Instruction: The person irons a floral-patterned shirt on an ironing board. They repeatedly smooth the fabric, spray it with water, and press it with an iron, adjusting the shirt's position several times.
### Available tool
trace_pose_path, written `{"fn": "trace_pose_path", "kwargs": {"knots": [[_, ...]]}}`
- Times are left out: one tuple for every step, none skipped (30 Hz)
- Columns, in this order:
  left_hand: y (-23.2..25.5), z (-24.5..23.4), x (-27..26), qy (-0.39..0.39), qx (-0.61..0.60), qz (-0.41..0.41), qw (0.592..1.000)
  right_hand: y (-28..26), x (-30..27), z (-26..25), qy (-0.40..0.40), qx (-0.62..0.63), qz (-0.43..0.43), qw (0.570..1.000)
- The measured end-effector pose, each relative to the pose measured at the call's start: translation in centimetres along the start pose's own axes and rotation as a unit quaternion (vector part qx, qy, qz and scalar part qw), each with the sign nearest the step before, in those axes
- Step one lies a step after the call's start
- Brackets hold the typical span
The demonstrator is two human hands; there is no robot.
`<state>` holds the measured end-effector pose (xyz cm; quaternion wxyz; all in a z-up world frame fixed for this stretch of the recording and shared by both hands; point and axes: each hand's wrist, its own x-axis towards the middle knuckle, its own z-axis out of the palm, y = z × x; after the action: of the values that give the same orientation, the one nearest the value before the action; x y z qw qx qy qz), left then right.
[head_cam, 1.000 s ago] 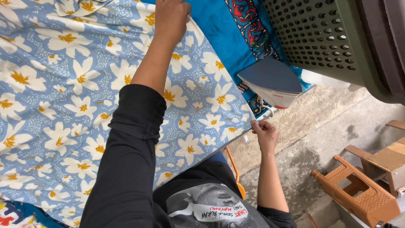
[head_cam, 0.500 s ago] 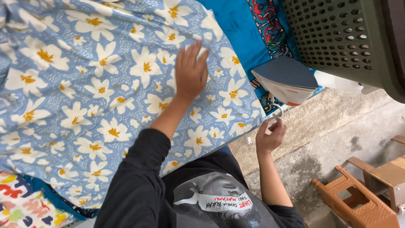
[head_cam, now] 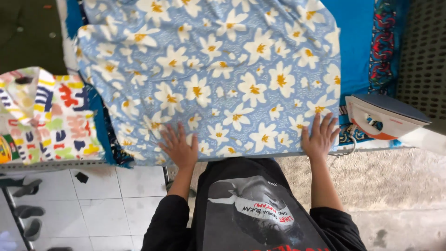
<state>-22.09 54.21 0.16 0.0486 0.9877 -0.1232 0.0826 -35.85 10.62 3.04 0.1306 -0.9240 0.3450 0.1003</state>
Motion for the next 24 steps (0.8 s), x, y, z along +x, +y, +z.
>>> {"fn": "trace_pose_path", "kwargs": {"knots": [[-1.6, -0.5, -0.9, -0.013, 0.019, -0.091, 0.996, 0.1, 0.0, 0.0, 0.001, 0.004, 0.003, 1.0], [-3.2, -1.0, -1.8, -0.026, 0.036, -0.181, 0.982, 0.1, 0.0, -0.1, 0.003, 0.008, 0.006, 1.0], [-4.3, -1.2, -2.6, -0.022, 0.039, -0.195, 0.98, 0.2, -0.2, -0.4, 0.002, 0.006, -0.009, 1.0], [-5.4, -1.5, -3.4, -0.051, 0.003, -0.293, 0.955, 0.3, -0.4, -0.7, -0.011, 0.0, -0.007, 1.0], [-6.7, -1.7, -3.6, -0.076, -0.036, -0.384, 0.919, 0.1, -0.5, -1.0, -0.022, -0.004, -0.003, 1.0], [-8.3, -0.6, -3.9, -0.069, -0.035, -0.393, 0.916, -0.2, -0.1, -1.1, -0.02, -0.004, -0.014, 1.0], [-9.8, 0.6, -4.7, 0.014, -0.052, -0.373, 0.926, 0.0, -0.1, -1.2, -0.039, -0.009, -0.007, 0.999], [-11.2, 1.8, -5.5, 0.098, -0.068, -0.35, 0.929, 0.2, -0.1, -1.2, -0.058, -0.014, 0.0, 0.998], [-11.1, 0.5, -5.1, 0.102, -0.069, -0.357, 0.926, -0.3, -0.4, -1.7, -0.055, -0.017, -0.007, 0.998], [-10.9, -0.7, -4.6, 0.071, -0.174, -0.437, 0.879, -0.7, -0.5, -2.2, -0.073, -0.032, 0.007, 0.997], [-10.7, -2.0, -4.0, 0.038, -0.277, -0.507, 0.816, -1.1, -0.7, -2.7, -0.092, -0.047, 0.022, 0.994], [-11.0, -2.7, -3.8, 0.042, -0.279, -0.511, 0.812, -1.5, -1.2, -2.8, -0.089, -0.05, 0.016, 0.995], [-11.3, -3.3, -3.7, 0.002, -0.283, -0.545, 0.789, -1.9, -1.7, -2.8, -0.047, -0.058, 0.01, 0.997], [-11.6, -4.0, -3.5, -0.039, -0.287, -0.577, 0.764, -2.2, -2.1, -2.8, -0.006, -0.065, 0.004, 0.998], [-12.3, -3.9, -4.1, -0.035, -0.289, -0.58, 0.761, -3.0, -2.8, -2.8, -0.003, -0.066, -0.001, 0.998], [-12.9, -3.8, -4.6, -0.012, -0.269, -0.574, 0.773, -3.8, -3.4, -2.8, -0.039, -0.052, 0.043, 0.997], [-13.5, -3.6, -5.1, 0.011, -0.249, -0.567, 0.785, -4.5, -3.9, -2.7, -0.075, -0.037, 0.087, 0.993], [-13.8, -3.1, -5.5, 0.016, -0.251, -0.57, 0.782, -4.4, -4.3, -2.7, -0.072, -0.038, 0.082, 0.993], [-14.2, -2.8, -5.9, 0.029, -0.277, -0.593, 0.755, -4.5, -4.7, -2.5, -0.074, -0.02, 0.094, 0.993], [-14.6, -2.5, -6.3, 0.043, -0.302, -0.615, 0.727, -4.6, -5.0, -2.3, -0.076, -0.003, 0.105, 0.992], [-14.5, -2.4, -6.5, 0.048, -0.302, -0.618, 0.724, -4.6, -5.1, -2.1, -0.075, -0.004, 0.099, 0.992], [-14.4, -2.4, -6.6, 0.035, -0.296, -0.63, 0.717, -4.6, -5.0, -1.9, -0.079, -0.002, 0.106, 0.991], [-14.2, -2.4, -6.6, 0.02, -0.289, -0.642, 0.71, -4.6, -5.0, -1.8, -0.082, -0.001, 0.115, 0.99], [-14.1, -2.2, -6.3, 0.023, -0.289, -0.644, 0.708, -4.7, -4.8, -1.9, -0.082, -0.001, 0.11, 0.99]]}}
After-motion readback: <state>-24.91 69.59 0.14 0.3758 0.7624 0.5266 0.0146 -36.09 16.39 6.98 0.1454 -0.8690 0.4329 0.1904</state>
